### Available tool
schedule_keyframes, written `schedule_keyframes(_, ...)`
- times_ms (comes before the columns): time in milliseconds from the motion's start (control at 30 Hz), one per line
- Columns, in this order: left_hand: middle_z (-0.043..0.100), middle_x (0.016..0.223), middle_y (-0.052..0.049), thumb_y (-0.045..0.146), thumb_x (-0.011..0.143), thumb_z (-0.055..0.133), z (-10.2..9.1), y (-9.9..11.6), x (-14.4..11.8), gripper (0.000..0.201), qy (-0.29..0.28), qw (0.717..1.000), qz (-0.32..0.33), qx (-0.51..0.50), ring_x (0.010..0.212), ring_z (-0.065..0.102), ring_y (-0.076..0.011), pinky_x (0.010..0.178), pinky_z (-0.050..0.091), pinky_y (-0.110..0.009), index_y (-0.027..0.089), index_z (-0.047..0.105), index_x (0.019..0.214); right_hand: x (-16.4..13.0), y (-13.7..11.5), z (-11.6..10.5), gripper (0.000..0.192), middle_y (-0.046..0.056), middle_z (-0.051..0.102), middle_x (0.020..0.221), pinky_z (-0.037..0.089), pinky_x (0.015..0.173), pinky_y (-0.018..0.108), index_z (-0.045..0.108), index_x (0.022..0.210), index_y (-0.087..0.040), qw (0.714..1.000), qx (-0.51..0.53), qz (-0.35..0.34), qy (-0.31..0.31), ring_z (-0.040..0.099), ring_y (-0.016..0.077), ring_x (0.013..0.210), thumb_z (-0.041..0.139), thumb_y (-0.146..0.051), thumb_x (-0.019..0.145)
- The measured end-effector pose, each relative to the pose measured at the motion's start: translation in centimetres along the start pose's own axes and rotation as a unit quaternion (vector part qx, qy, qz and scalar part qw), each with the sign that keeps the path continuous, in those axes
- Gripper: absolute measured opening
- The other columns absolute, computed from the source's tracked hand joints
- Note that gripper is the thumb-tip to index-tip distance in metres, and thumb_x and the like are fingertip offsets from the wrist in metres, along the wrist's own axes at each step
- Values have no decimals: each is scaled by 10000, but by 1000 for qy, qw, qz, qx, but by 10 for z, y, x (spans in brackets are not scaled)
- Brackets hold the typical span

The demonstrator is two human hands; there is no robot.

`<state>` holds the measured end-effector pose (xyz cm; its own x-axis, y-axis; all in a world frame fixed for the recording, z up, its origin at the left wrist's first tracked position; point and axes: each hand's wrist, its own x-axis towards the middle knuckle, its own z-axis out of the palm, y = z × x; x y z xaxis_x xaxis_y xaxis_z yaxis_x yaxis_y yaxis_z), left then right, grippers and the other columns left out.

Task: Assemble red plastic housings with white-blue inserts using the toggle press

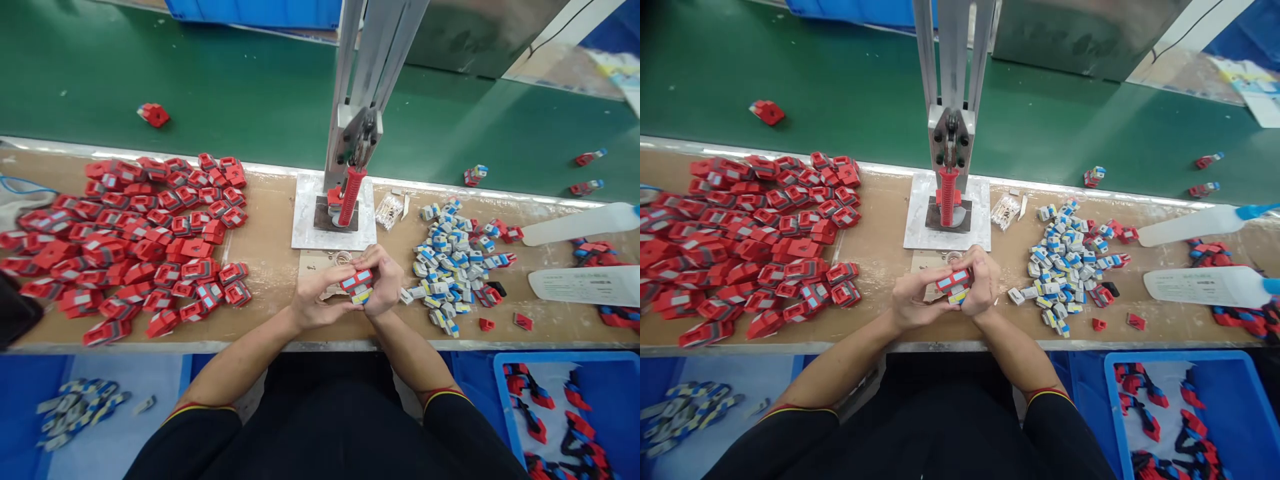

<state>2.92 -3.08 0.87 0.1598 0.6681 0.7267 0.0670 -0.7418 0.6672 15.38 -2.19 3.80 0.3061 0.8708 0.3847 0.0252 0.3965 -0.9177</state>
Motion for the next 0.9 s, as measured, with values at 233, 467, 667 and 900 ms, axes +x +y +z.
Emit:
schedule_keyframes(233, 815, 1202, -157, 363, 804, 922, -55, -9, 31, 559, -86, 994, -29, 57, 1140, 799, -275, 1006, 662, -420, 185, 720, 1294, 45, 9, -26, 542, 63, 687, 975, 548, 720, 341, 622, 905, -256, 991, 6, -16, -129, 658, 205, 884, 395, -741, 990)
schedule_keyframes(467, 653, 1531, -97, 295, 719, 937, -93, -40, 97, 380, -305, 930, -27, 204, 1408, 640, -322, 1165, 544, -524, 257, 789, 1066, 91, 4, -27, 604, 59, 696, 1055, 591, 889, 402, 624, 980, -258, 922, -51, 3, -383, 660, 201, 990, 453, -836, 948)
schedule_keyframes(667, 733, 1418, -41, 303, 683, 887, -81, -61, 120, 223, -365, 902, -32, 228, 1223, 733, -294, 972, 612, -402, 288, 793, 885, 102, -34, -37, 692, 59, 754, 983, 624, 751, 391, 656, 1057, -273, 900, 8, -49, -432, 737, 210, 916, 378, -894, 930)
schedule_keyframes(900, 758, 1380, -69, 349, 646, 897, -85, -58, 126, 248, -369, 898, -25, 240, 1085, 769, -295, 842, 607, -379, 279, 794, 861, 199, -128, 11, 895, -14, 781, 1201, 574, 887, 435, 492, 1529, -405, 938, 43, -76, -336, 752, 236, 1221, 126, -923, 898)
